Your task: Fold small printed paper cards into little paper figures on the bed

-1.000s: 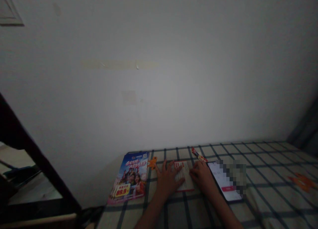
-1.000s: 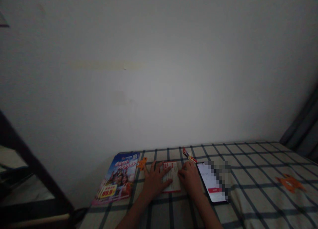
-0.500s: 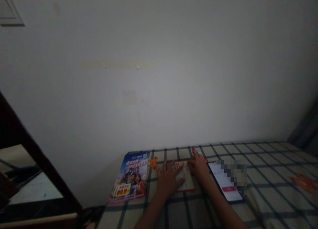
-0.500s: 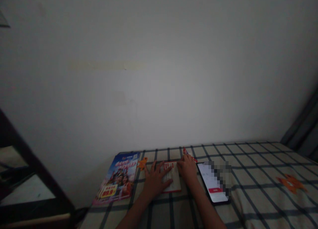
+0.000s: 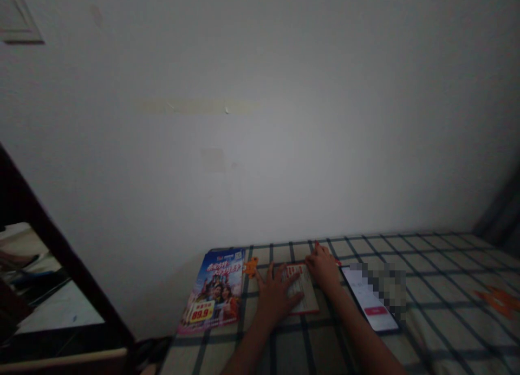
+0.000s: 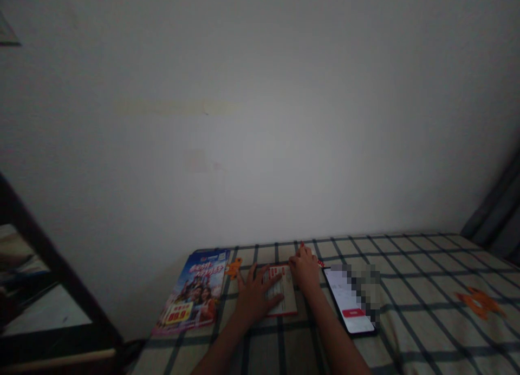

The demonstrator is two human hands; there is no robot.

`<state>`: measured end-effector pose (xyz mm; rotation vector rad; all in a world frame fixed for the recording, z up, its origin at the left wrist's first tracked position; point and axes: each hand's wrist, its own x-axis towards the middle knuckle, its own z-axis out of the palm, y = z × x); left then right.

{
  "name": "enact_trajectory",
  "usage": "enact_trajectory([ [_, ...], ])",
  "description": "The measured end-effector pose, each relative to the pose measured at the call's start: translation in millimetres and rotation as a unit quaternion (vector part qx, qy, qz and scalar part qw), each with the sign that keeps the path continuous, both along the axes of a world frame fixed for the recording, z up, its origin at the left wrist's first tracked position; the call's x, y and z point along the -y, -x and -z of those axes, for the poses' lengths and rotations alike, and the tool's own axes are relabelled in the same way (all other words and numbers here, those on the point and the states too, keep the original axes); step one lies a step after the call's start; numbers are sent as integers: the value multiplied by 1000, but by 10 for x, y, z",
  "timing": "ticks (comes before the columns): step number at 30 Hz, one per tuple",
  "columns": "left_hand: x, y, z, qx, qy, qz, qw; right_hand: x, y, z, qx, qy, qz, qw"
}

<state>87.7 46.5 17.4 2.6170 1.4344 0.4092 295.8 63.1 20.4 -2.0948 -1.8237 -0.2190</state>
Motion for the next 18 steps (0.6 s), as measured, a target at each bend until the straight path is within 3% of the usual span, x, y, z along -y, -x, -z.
enact_trajectory([
  [11, 8, 6, -15, 11, 16, 4, 1000, 84, -41, 107, -29, -36, -2, 999],
  [18, 6, -7, -10, -1, 13, -2, 1000, 102, -20, 62, -32, -31, -21, 999],
])
